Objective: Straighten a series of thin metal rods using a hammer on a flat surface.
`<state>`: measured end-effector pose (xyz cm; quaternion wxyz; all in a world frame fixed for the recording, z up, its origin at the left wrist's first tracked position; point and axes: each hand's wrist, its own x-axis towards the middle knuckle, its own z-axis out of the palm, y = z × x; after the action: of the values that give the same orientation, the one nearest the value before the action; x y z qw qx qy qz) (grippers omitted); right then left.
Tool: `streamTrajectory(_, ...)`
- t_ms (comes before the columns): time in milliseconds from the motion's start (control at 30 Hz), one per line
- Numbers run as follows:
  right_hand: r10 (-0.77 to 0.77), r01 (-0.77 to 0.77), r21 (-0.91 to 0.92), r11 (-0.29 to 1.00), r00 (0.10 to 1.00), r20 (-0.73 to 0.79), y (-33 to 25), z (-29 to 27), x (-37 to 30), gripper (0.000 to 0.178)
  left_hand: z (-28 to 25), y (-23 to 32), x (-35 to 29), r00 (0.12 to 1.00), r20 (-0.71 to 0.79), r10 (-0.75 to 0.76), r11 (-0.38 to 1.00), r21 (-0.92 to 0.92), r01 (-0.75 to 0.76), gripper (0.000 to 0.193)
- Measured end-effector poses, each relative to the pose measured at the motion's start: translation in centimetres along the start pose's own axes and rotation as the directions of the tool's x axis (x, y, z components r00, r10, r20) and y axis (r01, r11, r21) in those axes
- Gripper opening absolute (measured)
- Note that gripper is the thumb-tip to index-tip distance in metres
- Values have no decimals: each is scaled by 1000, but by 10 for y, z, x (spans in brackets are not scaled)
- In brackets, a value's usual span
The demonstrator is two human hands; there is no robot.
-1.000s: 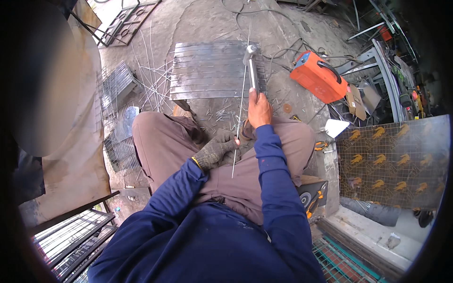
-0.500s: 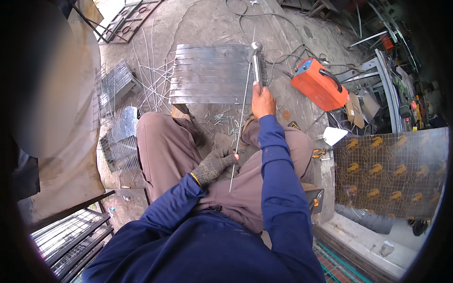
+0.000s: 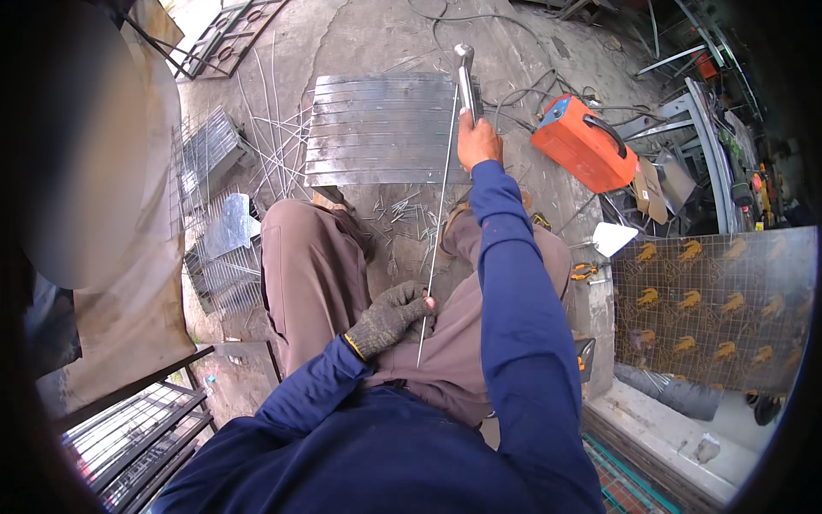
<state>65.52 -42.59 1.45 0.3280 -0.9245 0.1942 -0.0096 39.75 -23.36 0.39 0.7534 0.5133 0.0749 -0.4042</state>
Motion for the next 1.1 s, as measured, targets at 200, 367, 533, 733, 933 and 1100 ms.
streamTrajectory(200, -59, 63, 22, 998, 990, -128, -4, -6, 27, 70, 11, 8, -12, 999, 12, -30, 999, 28, 30, 18)
streamTrajectory(367, 1, 2, 110, 994, 1000, -25, -27, -10, 11, 67, 9, -4, -34, 999, -2, -48, 997, 68, 48, 20)
streamTrajectory(533, -43, 34, 380, 924, 999, 16, -31, -38, -3, 60, 5, -5, -37, 999, 33, -43, 998, -36, 44, 18)
streamTrajectory(733, 3, -3, 421, 907, 1000, 0, 5, -49, -51, 56, -35, 58, -11, 992, -57, 109, 992, -60, -113, 13)
streamTrajectory(933, 74, -74, 269, 960, 997, 11, 78, -20, -71, 61, -133, 159, -4, 997, -60, 40, 912, 410, -12, 13)
streamTrajectory(1100, 241, -281, 292, 914, 956, 166, 52, -30, -98, 61, -209, 197, -33, 995, -104, 1, 710, 700, 72, 20)
